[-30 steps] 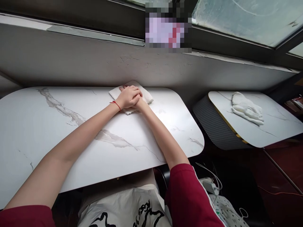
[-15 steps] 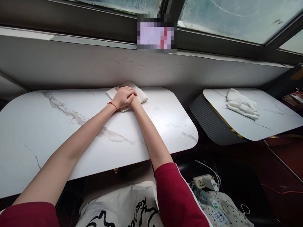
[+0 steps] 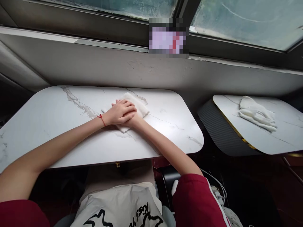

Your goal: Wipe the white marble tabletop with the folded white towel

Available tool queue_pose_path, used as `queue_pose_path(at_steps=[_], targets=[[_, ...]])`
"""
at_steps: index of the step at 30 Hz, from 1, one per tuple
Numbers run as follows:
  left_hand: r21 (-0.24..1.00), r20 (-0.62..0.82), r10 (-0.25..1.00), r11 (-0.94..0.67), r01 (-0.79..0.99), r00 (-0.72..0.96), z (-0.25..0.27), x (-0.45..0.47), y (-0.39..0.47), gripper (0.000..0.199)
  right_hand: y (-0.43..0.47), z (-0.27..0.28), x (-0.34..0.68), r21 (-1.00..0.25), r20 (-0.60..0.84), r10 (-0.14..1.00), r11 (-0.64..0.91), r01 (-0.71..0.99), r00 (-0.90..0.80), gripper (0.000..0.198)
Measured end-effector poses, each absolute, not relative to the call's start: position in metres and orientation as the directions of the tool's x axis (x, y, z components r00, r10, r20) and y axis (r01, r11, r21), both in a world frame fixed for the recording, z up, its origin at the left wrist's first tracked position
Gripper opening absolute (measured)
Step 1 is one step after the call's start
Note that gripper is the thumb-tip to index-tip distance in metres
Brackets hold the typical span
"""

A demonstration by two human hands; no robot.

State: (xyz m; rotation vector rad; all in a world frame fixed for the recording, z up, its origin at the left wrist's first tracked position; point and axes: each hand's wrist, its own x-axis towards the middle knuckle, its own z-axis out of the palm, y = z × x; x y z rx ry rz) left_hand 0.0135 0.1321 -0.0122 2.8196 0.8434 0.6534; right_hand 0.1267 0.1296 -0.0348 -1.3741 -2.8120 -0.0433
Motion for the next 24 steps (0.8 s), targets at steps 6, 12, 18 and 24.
queue_pose_path(at_steps=[6, 12, 18, 24], targets=[[0.226, 0.317, 0.53, -0.848, 0.48, 0.787, -0.002, -0.021, 0.056, 0.041, 0.046, -0.048, 0.106, -0.286, 0.143, 0.715, 0.692, 0.663, -0.685, 0.066], [0.215, 0.163, 0.468, -0.876, 0.432, 0.868, 0.023, -0.045, 0.016, 0.036, 0.011, -0.041, 0.096, -0.331, 0.268, 0.513, 0.844, 0.423, -0.815, 0.07], [0.267, 0.121, 0.551, -0.819, 0.508, 0.825, 0.026, -0.063, 0.047, 0.038, 0.051, -0.041, 0.077, -0.345, 0.277, 0.415, 0.885, 0.314, -0.866, 0.056], [0.301, 0.123, 0.747, -0.656, 0.692, 0.654, 0.014, -0.087, 0.084, 0.052, 0.124, -0.041, 0.045, -0.324, 0.204, 0.521, 0.835, 0.445, -0.829, 0.064]])
